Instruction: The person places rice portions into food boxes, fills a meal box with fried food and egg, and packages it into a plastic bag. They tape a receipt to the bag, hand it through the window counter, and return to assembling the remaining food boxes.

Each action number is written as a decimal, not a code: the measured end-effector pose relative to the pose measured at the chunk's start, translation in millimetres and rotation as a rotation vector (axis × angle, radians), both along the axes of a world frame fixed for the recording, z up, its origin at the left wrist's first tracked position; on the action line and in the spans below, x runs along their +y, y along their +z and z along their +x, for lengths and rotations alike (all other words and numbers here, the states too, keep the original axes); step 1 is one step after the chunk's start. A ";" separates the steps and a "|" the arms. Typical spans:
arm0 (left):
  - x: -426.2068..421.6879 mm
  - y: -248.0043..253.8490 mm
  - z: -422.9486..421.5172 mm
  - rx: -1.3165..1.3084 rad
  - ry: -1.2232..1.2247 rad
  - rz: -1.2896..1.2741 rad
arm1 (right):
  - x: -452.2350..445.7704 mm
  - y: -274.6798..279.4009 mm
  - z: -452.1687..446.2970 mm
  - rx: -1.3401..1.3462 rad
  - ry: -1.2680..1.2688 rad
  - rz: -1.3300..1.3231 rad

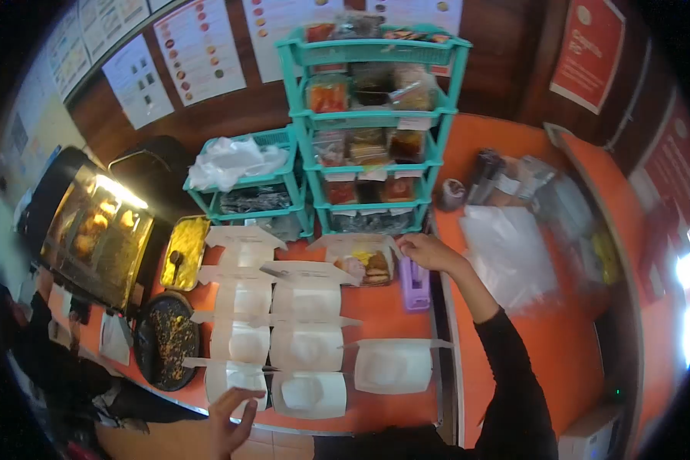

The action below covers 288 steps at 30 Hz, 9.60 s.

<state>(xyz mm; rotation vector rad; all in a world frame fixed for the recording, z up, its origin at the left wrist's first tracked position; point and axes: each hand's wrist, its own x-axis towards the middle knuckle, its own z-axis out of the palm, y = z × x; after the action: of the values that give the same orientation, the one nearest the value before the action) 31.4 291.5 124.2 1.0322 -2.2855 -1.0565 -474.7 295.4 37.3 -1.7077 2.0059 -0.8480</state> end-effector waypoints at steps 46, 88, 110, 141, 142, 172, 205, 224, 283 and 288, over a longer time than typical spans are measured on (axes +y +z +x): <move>60.3 -91.6 -10.1 0.019 0.189 0.136 | -172.7 -141.5 -66.7 0.440 0.037 0.260; 94.7 -96.7 -10.6 0.070 0.305 0.017 | -89.0 -133.3 -94.7 0.051 0.043 -0.167; 61.4 -71.1 -68.0 0.454 0.118 0.232 | 20.2 93.1 84.2 -0.020 0.022 -0.376; 103.8 -116.9 -9.9 0.784 0.442 1.448 | 172.2 -1.0 327.1 -0.478 0.047 -0.039; 101.3 -121.6 -8.1 0.763 0.417 1.465 | 182.1 -11.4 316.7 -0.473 0.014 -0.041; 80.5 -133.4 8.0 0.605 0.449 1.416 | 159.2 -160.0 246.0 0.059 -0.693 0.230; 44.8 -191.7 69.9 0.234 0.144 0.789 | 58.2 -151.7 375.4 0.142 0.186 -0.212; 53.1 -238.5 90.4 0.292 0.160 0.875 | 95.8 -120.4 377.4 0.303 0.098 0.035; -70.4 -153.3 210.6 0.592 0.459 0.990 | -123.4 46.0 429.8 -0.142 0.142 -0.109; -53.2 -165.5 202.4 0.629 0.542 0.994 | -187.9 -71.5 413.6 0.578 0.719 -0.255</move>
<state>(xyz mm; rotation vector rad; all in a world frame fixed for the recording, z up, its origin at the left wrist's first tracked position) 233.8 238.3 -41.3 1.2776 -0.8484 -1.9317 -61.1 107.5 -34.2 -2.8054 1.3759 -0.3837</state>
